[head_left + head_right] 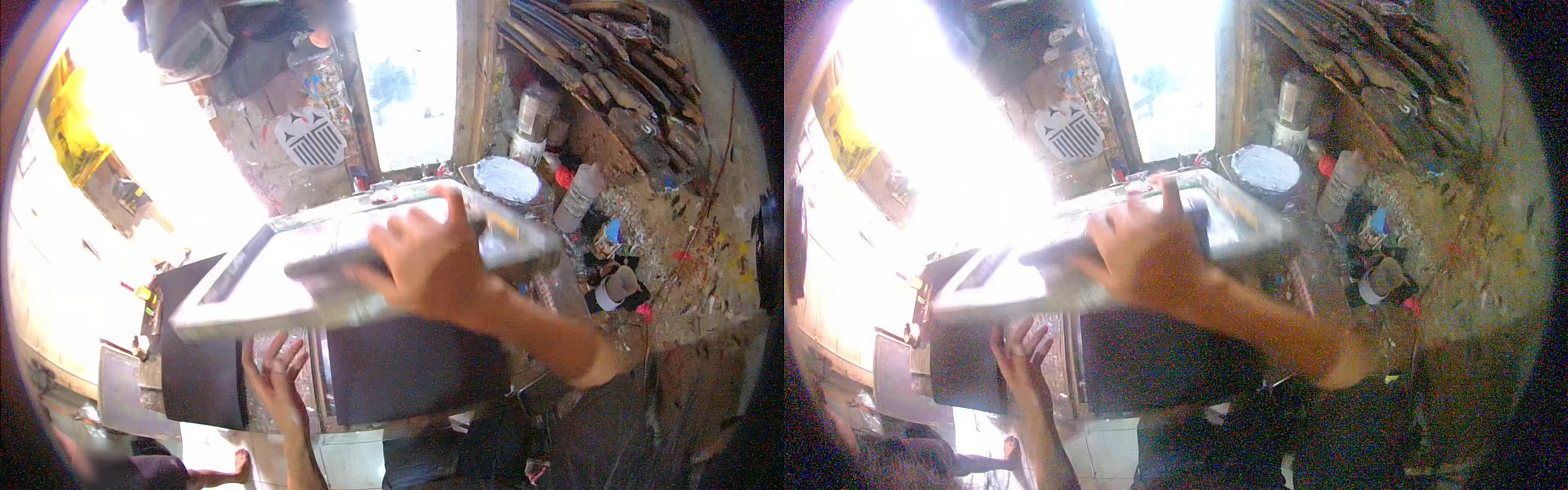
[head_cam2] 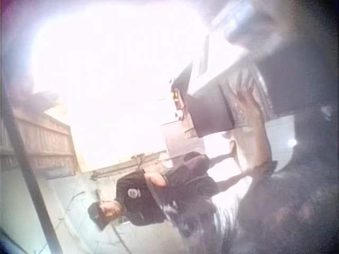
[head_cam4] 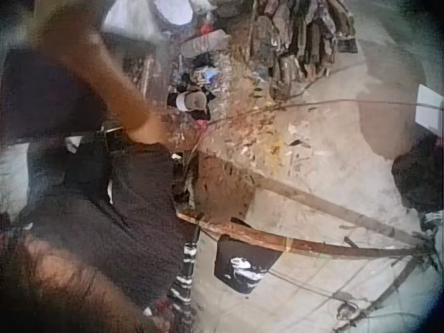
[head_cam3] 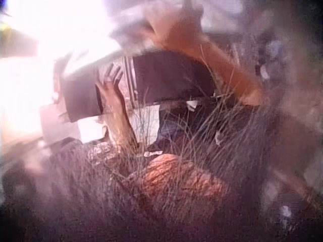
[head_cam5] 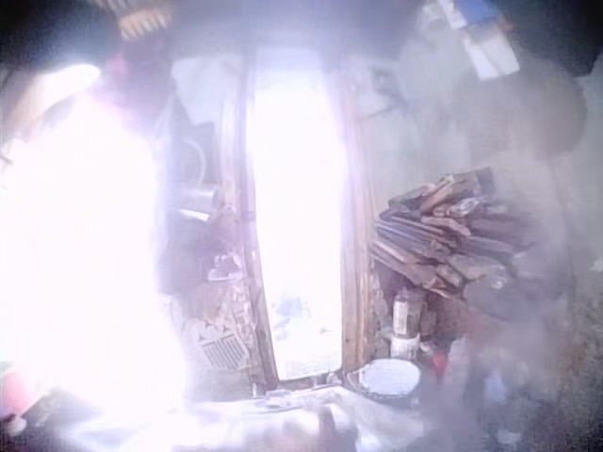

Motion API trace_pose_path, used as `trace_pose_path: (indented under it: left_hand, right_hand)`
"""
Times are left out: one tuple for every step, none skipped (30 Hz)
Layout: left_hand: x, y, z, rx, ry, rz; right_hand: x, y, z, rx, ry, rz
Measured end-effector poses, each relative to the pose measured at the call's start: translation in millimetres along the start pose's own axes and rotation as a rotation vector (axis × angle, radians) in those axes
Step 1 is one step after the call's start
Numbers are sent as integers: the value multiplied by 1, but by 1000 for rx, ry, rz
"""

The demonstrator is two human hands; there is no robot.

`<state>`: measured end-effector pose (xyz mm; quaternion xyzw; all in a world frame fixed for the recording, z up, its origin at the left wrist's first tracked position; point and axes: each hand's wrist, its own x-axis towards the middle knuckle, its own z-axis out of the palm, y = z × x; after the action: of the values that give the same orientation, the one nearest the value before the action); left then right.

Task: The person performs screen printing on black t-shirts using a squeegee to spread white ink through a screen frame. They repeatedly place shirts under the screen, pull ink across, lift the screen to reveal the printed design, and stack the finished shirts.

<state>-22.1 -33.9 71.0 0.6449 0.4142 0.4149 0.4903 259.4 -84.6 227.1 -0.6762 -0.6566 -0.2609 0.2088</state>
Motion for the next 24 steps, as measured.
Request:
trace_pose_path:
  left_hand:
    - [-1, -7, -8, -368, 228, -173]
    - [1, -20, -5, -194, 319, -152]
    - [-2, -38, -4, -16, 404, -124]
    - [-10, -57, -2, -464, 273, -279]
    - [-16, -77, -1, -416, 237, -332]
    - [-21, -95, 0, -402, 243, -436]
    - [-27, -111, 0, -330, 276, -487]
    - [-35, -122, 0, -239, 221, -475]
    - [-39, -130, 1, -173, 175, -450]
    - [-45, -135, 0, -40, 211, -364]
    - [-48, -136, 1, 94, 247, -278]
    - [-51, -135, 1, 233, 278, -188]
    - [-52, -131, 3, 173, 296, -202]
    - [-53, -128, 3, 112, 313, -210]
    - [-54, -124, 5, 56, 325, -223]
    - [-54, -122, 6, 144, 295, -212]
    - [-55, -119, 5, 71, 273, -268]
    - [-54, -119, 6, -3, 250, -318]
    - [-56, -118, 3, -80, 224, -369]
    - [-53, -121, 3, 72, 286, -201]
    - [-54, -121, -2, 219, 237, -294]
    - [-51, -123, -3, 359, 190, -385]
    - [-51, -122, -8, 499, 139, -482]
    - [-47, -122, -10, 383, 160, -513]
  right_hand:
    - [-28, -12, 10, 19, -65, -50]
    - [-49, -19, 23, 31, -105, -46]
    - [-65, -23, 38, 20, -220, -12]
    - [-74, -22, 55, 90, -400, 5]
    - [-82, -20, 68, 153, -758, 81]
    - [-88, -10, 77, 232, -641, 67]
    - [-94, -4, 85, 320, -633, 69]
    - [-103, 2, 87, 363, -553, 55]
    - [-114, 4, 88, 327, -628, 58]
    - [-128, 2, 88, 296, -656, 47]
    - [-140, 0, 88, 264, -656, 22]
    - [-151, -2, 93, 220, -553, -67]
    - [-157, -2, 98, 181, -455, -185]
    - [-156, -2, 115, 192, -151, -222]
    - [-148, 8, 132, 134, -160, -249]
    - [-136, 23, 151, 79, -124, -263]
    - [-116, 39, 175, 23, -115, -265]
    - [-90, 55, 203, -109, -187, -232]
    - [-64, 70, 228, -102, -156, -160]
    - [-38, 87, 248, -81, -50, -146]
    - [-22, 96, 259, -39, -110, -115]
    - [-7, 102, 267, -9, -108, -101]
    - [2, 104, 269, 9, -88, -67]
    - [5, 103, 264, 48, -139, -70]
